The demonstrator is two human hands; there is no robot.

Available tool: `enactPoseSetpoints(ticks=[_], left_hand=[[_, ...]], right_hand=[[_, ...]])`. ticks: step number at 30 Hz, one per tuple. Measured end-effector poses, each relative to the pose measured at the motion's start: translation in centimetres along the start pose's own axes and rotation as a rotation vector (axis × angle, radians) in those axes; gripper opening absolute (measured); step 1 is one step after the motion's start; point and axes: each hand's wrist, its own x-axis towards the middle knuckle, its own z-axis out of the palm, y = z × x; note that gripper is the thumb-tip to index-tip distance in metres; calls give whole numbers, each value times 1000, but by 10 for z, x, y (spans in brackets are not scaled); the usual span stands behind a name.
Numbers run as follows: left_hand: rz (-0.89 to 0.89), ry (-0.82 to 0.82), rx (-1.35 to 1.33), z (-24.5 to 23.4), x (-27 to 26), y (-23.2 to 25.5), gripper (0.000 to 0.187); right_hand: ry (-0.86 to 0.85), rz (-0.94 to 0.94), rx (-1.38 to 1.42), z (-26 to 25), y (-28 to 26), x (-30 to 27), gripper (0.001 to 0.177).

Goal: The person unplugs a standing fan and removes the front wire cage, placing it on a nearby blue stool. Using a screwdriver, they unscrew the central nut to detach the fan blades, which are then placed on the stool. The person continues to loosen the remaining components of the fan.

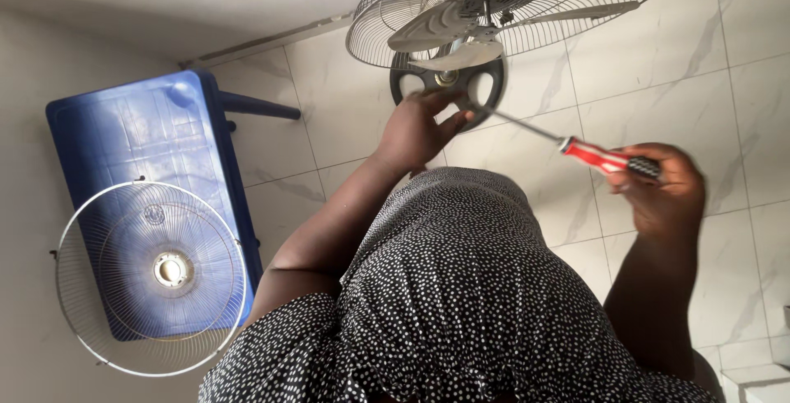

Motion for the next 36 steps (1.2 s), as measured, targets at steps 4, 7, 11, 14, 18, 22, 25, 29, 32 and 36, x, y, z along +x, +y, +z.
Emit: enactPoseSetpoints(ticks=[4,7,11,14,18,22,25,29,32,36], left_hand=[[200,244,237,-2,2,-3,55],[302,380,342,-5,15,-5,60],[262,417,310,-11,35,-1,59],[166,411,285,-7,49,2,55],[48,525,269,4,59,5,46],[-32,601,349,12,58,5,44],[-113,677,351,18,57,4,41],[-264,756,348,30,49,-1,40],[-388,781,328,36,44,-6,45],[-542,766,289,41,36,-15,51]], right_hand=[[73,-137,12,14,-37,14,30],[146,-141,-16,22,-71,33,36],[107,-181,-173,20,-88,62,41],[69,-199,-258,7,-87,82,41],[-41,-251,-345,-4,-92,124,38],[-197,-356,-516,-3,-102,165,38],[-318,-486,-639,7,-109,189,38],[-434,-670,-798,21,-115,212,44],[-536,-704,-751,29,-114,229,45],[-618,-772,-723,34,-118,245,49]])
